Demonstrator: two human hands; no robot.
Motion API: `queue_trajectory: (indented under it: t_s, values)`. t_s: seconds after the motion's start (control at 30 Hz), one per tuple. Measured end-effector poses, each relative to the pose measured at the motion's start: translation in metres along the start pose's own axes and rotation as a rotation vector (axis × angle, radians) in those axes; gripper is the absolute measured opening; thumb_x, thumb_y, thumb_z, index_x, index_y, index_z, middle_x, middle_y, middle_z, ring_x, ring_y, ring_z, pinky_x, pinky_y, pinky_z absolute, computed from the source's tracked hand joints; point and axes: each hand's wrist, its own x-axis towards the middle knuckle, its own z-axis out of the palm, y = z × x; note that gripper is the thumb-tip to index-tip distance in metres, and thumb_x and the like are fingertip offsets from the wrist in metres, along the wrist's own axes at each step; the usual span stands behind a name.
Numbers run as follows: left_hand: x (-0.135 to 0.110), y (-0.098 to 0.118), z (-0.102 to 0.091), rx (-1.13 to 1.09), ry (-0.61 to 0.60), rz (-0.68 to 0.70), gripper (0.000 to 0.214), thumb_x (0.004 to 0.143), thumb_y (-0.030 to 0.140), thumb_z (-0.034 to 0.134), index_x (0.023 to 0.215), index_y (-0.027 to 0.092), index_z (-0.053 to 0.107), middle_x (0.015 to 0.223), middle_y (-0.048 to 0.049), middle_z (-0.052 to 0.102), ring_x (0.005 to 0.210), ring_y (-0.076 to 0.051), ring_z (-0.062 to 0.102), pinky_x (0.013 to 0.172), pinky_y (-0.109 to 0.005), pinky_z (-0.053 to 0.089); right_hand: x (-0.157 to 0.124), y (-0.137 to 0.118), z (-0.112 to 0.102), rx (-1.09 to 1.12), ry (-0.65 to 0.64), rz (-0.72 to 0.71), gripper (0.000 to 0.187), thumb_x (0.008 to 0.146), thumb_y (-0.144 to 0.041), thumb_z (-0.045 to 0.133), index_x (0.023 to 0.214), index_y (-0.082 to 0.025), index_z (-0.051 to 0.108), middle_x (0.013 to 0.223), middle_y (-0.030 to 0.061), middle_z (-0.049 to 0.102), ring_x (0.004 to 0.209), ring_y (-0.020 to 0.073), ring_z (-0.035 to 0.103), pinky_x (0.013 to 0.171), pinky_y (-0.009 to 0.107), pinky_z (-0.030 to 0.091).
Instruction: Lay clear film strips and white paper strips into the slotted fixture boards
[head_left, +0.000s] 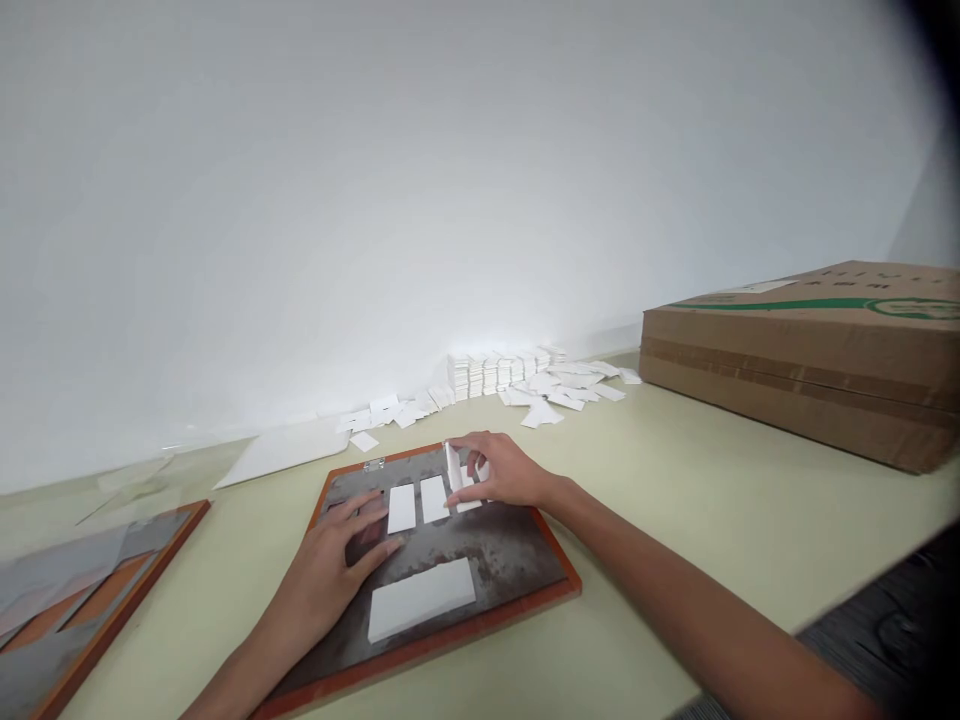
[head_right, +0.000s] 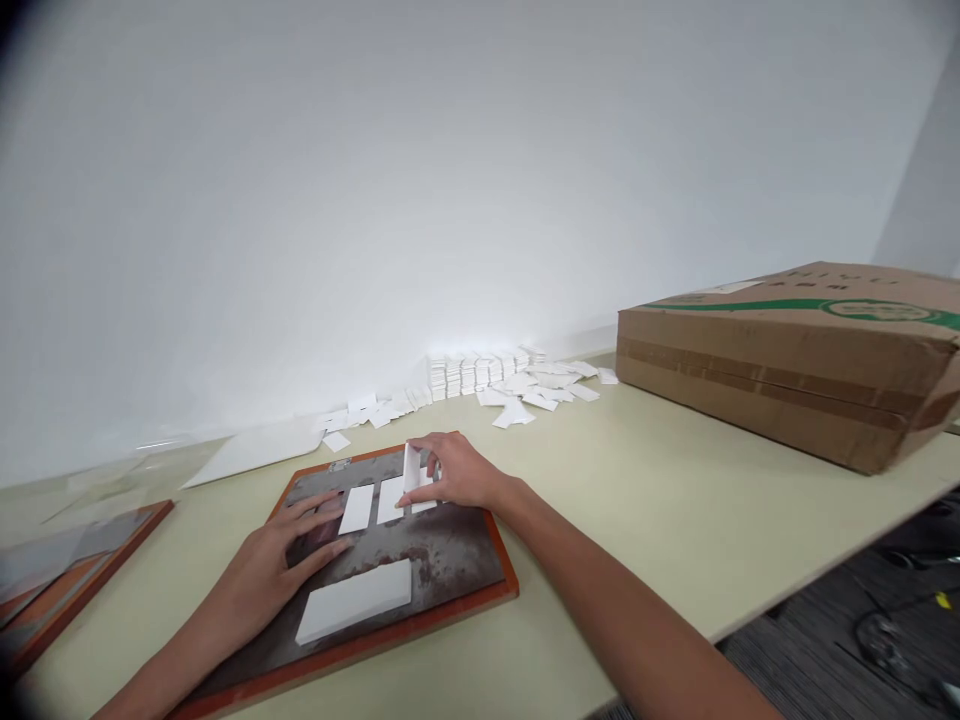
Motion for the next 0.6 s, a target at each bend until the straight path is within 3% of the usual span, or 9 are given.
queue_trajectory:
  t_s: [0.2, 0.43, 0.6]
  values:
    - [0.009, 0.004, 0.000, -0.016, 0.045, 0.014, 0.033, 0.079, 0.062, 0.073, 0.094, 0.036, 0.086, 0.129, -0.0057, 0.075, 0.115, -0.040, 0.070, 0.104, -0.049, 0.052, 0.002, 0.002, 0.001, -0.011, -0.005, -0.022, 0.099, 0.063, -0.069, 0.089, 0.143, -0.016, 0.063, 0.110, 0.0100, 0.073, 0.090, 0.0248, 0.068, 0.097, 0.041, 0.048]
    - [0.013, 0.005, 0.002, -0.024, 0.071, 0.064, 0.029, 0.081, 0.060, 0.074, 0.094, 0.036, 0.085, 0.125, -0.0027, 0.077, 0.118, -0.039, 0.070, 0.104, -0.046, 0.052, 0.003, 0.000, -0.001, -0.030, -0.012, -0.017, 0.102, 0.065, -0.069, 0.088, 0.146, -0.013, 0.061, 0.107, 0.0108, 0.073, 0.092, 0.0255, 0.067, 0.091, 0.038, 0.050]
    - [0.010, 0.004, 0.006, -0.032, 0.045, 0.075, 0.032, 0.085, 0.056, 0.076, 0.098, 0.027, 0.083, 0.115, -0.0069, 0.080, 0.116, -0.033, 0.072, 0.106, -0.049, 0.052, 0.002, -0.002, 0.000, -0.050, -0.014, -0.019, 0.101, 0.066, -0.069, 0.088, 0.145, -0.012, 0.061, 0.107, 0.0120, 0.073, 0.089, 0.0250, 0.067, 0.088, 0.039, 0.051]
